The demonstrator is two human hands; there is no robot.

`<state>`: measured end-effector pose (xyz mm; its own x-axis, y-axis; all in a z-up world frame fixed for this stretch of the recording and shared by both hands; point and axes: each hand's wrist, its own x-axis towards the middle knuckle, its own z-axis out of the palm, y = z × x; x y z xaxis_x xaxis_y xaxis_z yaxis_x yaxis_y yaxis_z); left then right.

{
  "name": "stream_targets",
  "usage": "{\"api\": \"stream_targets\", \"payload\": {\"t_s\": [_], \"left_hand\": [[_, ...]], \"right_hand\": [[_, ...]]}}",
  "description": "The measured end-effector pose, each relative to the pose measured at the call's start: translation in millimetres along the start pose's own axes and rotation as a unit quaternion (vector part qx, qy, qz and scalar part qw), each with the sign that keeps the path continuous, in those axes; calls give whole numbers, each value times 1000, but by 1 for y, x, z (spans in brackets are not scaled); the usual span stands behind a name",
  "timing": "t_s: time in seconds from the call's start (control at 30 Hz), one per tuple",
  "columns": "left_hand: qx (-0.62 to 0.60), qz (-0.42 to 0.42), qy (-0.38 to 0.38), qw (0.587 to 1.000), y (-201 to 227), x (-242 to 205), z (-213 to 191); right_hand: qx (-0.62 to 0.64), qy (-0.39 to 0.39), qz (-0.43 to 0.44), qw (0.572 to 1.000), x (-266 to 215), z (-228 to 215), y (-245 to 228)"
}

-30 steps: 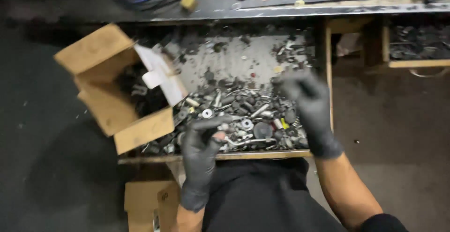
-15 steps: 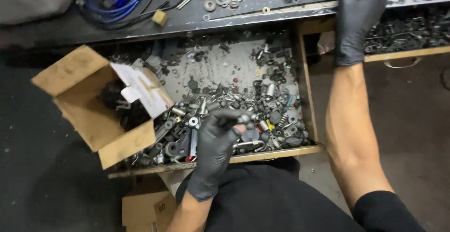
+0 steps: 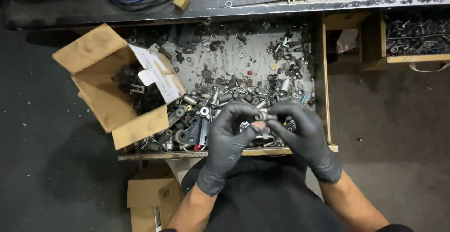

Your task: The person sorts through a drawer filled with various metal hardware parts, including bolts, nuts, and washers. They pick up individual items, examine them, and place them into a cardboard box or back into the drawer.

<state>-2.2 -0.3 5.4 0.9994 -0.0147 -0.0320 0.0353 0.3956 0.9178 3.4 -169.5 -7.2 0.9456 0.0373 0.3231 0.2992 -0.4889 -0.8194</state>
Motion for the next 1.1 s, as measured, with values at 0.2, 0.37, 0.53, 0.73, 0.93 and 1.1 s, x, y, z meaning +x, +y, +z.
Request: {"api": "stream_targets", "payload": {"t_s": [0.2,0.37,0.53,0.73,0.93,1.1], "left_hand": [[62,-1,-15,998,7,-5,-6],[45,-51,-10,998,10,-10,-11],[51,-62,-29,996,2,-12,-14],[51,-89,-48,994,-1,-13,-21],[78,-17,-76,994,13,-8,-23],[90,35,-112,989,16,-4,-20]], "right_hand": [[7,-6,-66,998,-2,-7,-13],[15,3,-89,996,-5,-11,-10],[-27,-14,-134,990,-8,-13,-16],[12,-11,-135,991,-17,-18,-6],[31,-15,-123,992,-13,-17,-11],[60,-3,-129,990,-12,-11,-2]]}}
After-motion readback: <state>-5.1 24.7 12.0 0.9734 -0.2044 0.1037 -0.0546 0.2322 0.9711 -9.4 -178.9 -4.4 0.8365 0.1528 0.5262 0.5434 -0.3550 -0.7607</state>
